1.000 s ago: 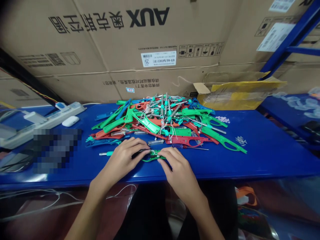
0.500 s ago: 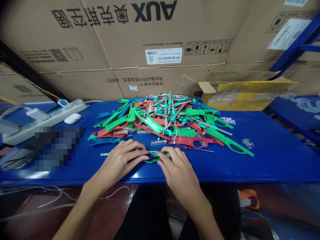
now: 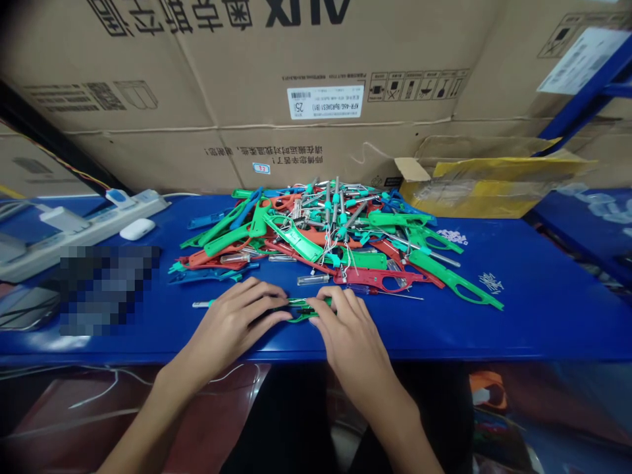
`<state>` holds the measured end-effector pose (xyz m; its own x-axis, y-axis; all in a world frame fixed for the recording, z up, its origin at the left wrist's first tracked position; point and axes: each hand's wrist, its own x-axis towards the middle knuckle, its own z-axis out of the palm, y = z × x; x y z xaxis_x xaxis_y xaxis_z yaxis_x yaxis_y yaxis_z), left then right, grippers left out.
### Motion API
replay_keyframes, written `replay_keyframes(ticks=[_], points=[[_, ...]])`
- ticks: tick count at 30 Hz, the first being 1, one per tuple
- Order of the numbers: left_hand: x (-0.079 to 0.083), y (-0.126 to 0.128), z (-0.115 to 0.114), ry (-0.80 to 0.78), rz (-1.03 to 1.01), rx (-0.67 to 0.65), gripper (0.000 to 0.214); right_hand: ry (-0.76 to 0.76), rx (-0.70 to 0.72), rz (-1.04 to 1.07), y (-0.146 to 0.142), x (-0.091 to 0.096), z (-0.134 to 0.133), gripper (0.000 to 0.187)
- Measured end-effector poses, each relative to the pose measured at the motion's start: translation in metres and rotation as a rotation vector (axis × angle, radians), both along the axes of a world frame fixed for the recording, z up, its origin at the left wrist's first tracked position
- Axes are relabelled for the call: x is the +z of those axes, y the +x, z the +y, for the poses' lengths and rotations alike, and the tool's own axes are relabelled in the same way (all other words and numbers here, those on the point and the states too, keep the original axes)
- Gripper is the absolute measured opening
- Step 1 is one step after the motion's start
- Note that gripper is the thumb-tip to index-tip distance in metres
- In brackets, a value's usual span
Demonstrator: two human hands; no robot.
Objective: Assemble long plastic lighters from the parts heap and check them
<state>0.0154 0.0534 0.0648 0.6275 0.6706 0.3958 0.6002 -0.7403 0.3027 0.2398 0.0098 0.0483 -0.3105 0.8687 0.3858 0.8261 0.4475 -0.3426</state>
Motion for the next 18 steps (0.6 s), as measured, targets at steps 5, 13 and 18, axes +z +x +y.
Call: replay_keyframes(ticks=[5, 13, 18], points=[[0.0012, 0.0009, -0.0003, -0.009, 0.025, 0.017, 0.021, 0.029, 0.008, -0.032, -0.0013, 0.0, 0.0006, 0.027], [0.0014, 0.0001, -0.0033, 0.041, 0.024, 0.014, 0.021, 0.048, 0.003, -0.037, -0.0026, -0.0017, 0.0, 0.027], [-0.0011, 0.0004, -0.0038, 0.084, 0.006, -0.012, 0.02, 0.038, 0.025, -0.019, -0.0006, -0.0029, 0.0009, 0.028]])
